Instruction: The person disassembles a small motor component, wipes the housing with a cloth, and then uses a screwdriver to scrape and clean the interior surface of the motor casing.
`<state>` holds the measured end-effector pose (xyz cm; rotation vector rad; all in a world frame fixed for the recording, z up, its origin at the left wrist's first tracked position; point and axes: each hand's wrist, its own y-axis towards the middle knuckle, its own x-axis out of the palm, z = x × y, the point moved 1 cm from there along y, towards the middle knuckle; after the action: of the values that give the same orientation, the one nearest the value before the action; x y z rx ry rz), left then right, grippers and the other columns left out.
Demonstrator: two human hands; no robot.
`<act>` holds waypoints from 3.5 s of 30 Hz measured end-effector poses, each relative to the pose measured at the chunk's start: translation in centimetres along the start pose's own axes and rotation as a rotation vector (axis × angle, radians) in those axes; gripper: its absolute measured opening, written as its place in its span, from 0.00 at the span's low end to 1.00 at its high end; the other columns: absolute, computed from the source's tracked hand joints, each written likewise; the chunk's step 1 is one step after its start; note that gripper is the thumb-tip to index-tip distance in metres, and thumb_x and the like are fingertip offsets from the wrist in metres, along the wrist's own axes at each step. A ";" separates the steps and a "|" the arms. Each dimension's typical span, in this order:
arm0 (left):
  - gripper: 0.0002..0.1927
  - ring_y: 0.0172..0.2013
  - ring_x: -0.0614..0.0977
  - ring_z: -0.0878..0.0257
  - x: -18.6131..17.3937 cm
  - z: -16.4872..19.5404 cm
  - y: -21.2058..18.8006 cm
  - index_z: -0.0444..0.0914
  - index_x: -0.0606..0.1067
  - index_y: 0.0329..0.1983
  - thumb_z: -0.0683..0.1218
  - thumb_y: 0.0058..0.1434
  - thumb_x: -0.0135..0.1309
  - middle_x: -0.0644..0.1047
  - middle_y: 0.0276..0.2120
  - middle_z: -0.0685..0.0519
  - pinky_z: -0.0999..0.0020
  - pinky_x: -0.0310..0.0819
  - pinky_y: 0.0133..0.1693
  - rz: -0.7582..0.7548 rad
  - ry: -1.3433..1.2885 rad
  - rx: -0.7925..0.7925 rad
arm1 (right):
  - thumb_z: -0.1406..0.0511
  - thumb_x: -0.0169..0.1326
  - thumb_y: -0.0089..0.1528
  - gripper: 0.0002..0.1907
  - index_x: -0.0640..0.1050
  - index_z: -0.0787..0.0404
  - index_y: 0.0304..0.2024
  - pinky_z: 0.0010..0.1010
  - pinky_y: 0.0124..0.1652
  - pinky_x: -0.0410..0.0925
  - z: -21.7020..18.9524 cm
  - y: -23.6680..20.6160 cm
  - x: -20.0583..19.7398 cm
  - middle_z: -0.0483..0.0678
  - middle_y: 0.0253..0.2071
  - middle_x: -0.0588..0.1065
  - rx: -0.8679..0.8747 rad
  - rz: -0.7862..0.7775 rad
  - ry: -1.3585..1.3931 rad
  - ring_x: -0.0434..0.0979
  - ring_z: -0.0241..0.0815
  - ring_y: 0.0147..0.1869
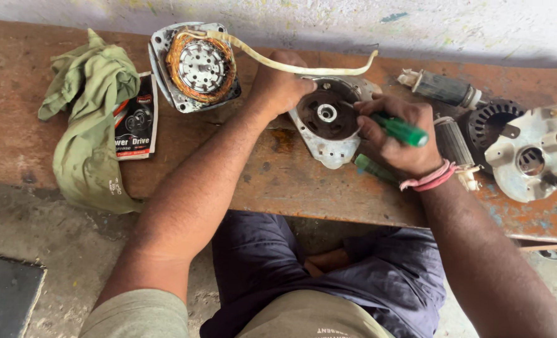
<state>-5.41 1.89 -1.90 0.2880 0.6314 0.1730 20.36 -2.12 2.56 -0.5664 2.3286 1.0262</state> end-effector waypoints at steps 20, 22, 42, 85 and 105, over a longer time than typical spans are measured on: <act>0.13 0.36 0.86 0.56 -0.3 0.5 -0.1 0.34 0.80 0.35 0.44 0.51 0.70 0.83 0.32 0.46 0.61 0.81 0.38 -0.005 0.045 0.030 | 0.63 0.62 0.71 0.09 0.83 0.63 0.41 0.29 0.42 0.74 1.4 -0.8 0.0 0.53 0.36 0.82 0.007 0.128 -0.090 0.83 0.40 0.39; 0.12 0.36 0.86 0.56 -0.2 0.4 -0.2 0.34 0.80 0.35 0.44 0.52 0.70 0.83 0.33 0.46 0.60 0.81 0.38 -0.019 0.060 0.022 | 0.62 0.62 0.70 0.10 0.83 0.64 0.44 0.27 0.35 0.73 1.8 -0.9 0.0 0.52 0.35 0.82 0.139 0.113 -0.060 0.82 0.39 0.35; 0.12 0.37 0.86 0.58 -0.3 0.4 -0.1 0.35 0.80 0.37 0.44 0.54 0.69 0.82 0.34 0.48 0.62 0.82 0.39 -0.049 0.063 -0.006 | 0.60 0.61 0.70 0.13 0.83 0.66 0.46 0.28 0.37 0.71 1.3 -0.5 0.0 0.51 0.35 0.81 0.134 0.137 0.045 0.79 0.36 0.37; 0.30 0.56 0.79 0.54 -2.3 3.6 -1.6 0.39 0.73 0.61 0.48 0.55 0.65 0.78 0.55 0.44 0.58 0.73 0.58 -0.376 0.219 -0.076 | 0.65 0.61 0.65 0.08 0.83 0.64 0.41 0.31 0.37 0.72 0.4 -1.6 -1.0 0.51 0.31 0.80 0.170 0.172 0.011 0.81 0.41 0.33; 0.28 0.55 0.80 0.54 -1.2 3.3 -1.7 0.40 0.75 0.61 0.42 0.54 0.60 0.79 0.54 0.44 0.60 0.73 0.58 -0.322 0.217 -0.086 | 0.63 0.57 0.62 0.13 0.83 0.62 0.45 0.29 0.33 0.73 2.0 -0.2 -0.5 0.52 0.38 0.81 0.087 0.018 0.126 0.81 0.40 0.34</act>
<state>-4.28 -0.67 0.77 0.0814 0.8732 -0.0798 21.51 -0.63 1.59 -0.5925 2.4796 0.9159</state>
